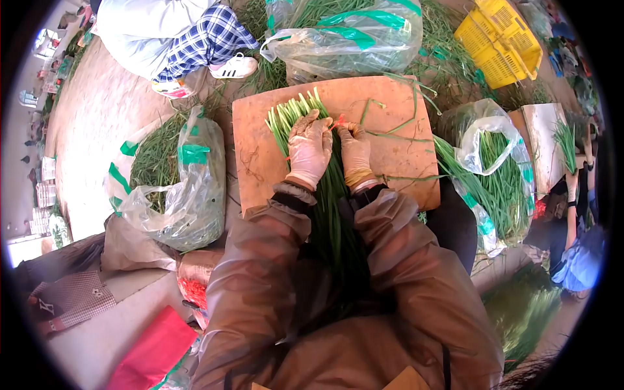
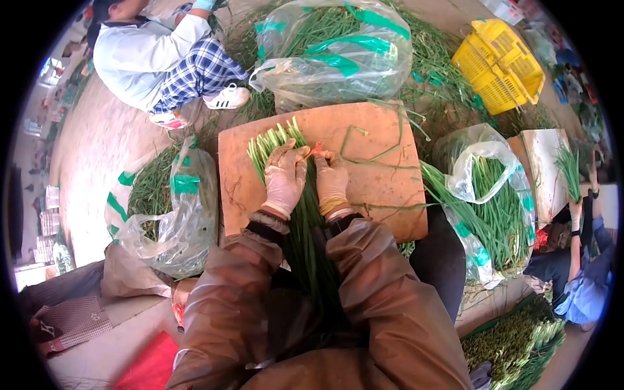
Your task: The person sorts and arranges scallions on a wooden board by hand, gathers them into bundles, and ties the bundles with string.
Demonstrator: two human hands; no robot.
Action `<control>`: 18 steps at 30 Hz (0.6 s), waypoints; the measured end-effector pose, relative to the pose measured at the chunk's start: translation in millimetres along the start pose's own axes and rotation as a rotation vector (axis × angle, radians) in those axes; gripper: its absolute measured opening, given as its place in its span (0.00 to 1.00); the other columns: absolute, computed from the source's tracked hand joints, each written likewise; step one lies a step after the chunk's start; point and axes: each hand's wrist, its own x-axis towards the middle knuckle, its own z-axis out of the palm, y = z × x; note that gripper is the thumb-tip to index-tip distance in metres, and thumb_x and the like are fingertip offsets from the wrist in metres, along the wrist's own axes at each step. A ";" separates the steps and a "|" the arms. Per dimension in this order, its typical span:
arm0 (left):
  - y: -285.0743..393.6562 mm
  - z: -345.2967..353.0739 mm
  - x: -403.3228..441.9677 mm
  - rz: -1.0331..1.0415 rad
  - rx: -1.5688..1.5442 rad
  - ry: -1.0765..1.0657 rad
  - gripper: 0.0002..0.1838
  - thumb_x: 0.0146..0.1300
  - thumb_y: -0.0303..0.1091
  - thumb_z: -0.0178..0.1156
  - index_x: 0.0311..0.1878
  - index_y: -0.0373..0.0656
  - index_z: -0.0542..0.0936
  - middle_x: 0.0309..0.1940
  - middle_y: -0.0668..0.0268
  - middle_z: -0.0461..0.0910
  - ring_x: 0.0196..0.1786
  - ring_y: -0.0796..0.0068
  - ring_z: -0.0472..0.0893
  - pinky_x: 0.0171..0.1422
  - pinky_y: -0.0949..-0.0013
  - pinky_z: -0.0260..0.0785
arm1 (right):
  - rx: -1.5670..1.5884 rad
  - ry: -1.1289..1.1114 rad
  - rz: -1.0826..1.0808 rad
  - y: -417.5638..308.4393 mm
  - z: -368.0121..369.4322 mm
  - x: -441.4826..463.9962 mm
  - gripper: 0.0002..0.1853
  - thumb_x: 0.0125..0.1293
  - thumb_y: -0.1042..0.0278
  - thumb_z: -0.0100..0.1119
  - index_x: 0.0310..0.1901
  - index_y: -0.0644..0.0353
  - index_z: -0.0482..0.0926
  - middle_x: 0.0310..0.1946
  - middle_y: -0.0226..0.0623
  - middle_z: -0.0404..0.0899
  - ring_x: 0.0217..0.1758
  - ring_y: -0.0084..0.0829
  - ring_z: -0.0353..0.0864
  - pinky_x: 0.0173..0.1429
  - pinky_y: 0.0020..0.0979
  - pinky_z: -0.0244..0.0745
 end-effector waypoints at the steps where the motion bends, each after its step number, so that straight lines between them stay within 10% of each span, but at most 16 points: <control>1: 1.3 0.5 -0.1 -0.014 0.018 0.000 0.12 0.55 0.28 0.61 0.45 0.44 0.82 0.49 0.55 0.81 0.57 0.53 0.77 0.66 0.54 0.64 | 0.001 0.000 0.003 -1.0 -0.1 -0.8 0.07 0.65 0.68 0.61 0.36 0.63 0.82 0.28 0.33 0.82 0.32 0.23 0.76 0.40 0.27 0.71; 18: 0.9 -9.5 8.0 -0.016 -0.007 -0.152 0.20 0.52 0.33 0.68 0.51 0.43 0.81 0.56 0.53 0.78 0.62 0.52 0.74 0.70 0.54 0.61 | 0.426 -0.211 0.012 -28.0 -14.2 -9.5 0.03 0.66 0.76 0.60 0.40 0.63 0.81 0.38 0.30 0.82 0.40 0.18 0.77 0.48 0.22 0.71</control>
